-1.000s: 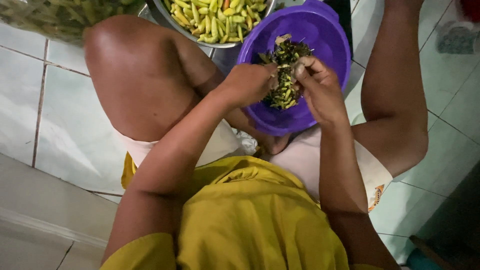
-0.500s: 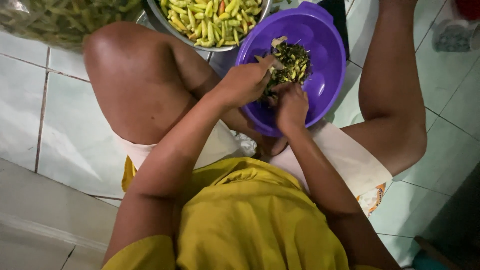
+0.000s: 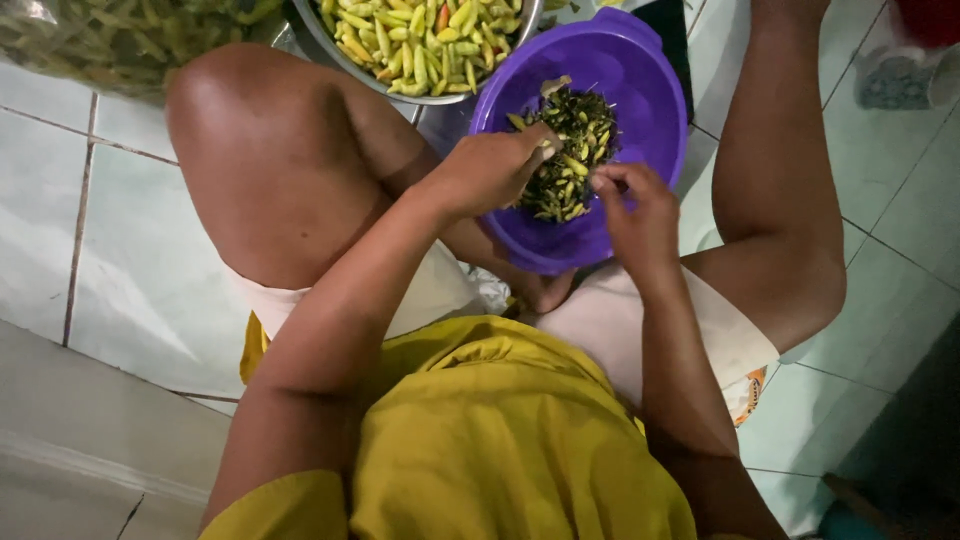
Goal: A person sits on the floor and manually removes the stems from green chilies, sorting them into a bowl.
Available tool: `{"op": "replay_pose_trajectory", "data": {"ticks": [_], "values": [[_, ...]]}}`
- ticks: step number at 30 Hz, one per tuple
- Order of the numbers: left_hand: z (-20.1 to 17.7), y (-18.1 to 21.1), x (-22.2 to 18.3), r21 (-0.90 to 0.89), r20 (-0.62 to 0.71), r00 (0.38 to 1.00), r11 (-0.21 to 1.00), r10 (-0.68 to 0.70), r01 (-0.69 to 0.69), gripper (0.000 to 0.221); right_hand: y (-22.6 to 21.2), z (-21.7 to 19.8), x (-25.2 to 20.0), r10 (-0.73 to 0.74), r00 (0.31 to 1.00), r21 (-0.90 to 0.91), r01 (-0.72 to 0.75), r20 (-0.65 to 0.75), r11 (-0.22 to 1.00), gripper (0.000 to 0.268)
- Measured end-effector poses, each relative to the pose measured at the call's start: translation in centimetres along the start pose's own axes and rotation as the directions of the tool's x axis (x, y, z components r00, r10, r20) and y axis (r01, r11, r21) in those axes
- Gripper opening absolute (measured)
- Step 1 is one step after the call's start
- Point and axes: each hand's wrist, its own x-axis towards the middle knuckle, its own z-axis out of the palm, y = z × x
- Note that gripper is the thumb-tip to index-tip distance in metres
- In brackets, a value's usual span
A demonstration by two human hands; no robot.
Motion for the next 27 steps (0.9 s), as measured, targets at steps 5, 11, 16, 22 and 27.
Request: {"op": "replay_pose_trajectory", "data": {"ticks": [5, 11, 16, 22, 27], "values": [[0.3, -0.5, 0.4, 0.056, 0.037, 0.999, 0.998, -0.001, -0.001, 0.043, -3.6, -2.2, 1.3, -0.026, 0.999, 0.130, 0.021, 0.037, 0.991, 0.007], [0.4, -0.5, 0.3, 0.135, 0.058, 0.998, 0.991, -0.001, -0.007, 0.044, -5.4, -2.5, 3.2, -0.067, 0.989, 0.101, 0.054, 0.133, 0.993, 0.012], [1.4, -1.7, 1.0, 0.194, 0.060, 0.998, 0.980, 0.019, -0.031, 0.041, -5.3, -2.5, 4.1, -0.043, 0.979, 0.108, 0.022, 0.197, 0.994, 0.018], [1.9, -2.7, 1.1, 0.152, 0.123, 0.992, 0.987, 0.034, -0.052, 0.044, -4.1, -2.1, 4.4, -0.188, 0.961, 0.034, 0.185, 0.204, 0.982, 0.011], [0.2, -1.5, -0.1, -0.063, 0.209, 0.978, 0.998, 0.014, -0.001, 0.052, -2.0, -1.4, 4.5, -0.111, 0.961, 0.290, 0.034, 0.254, 0.956, 0.009]]}}
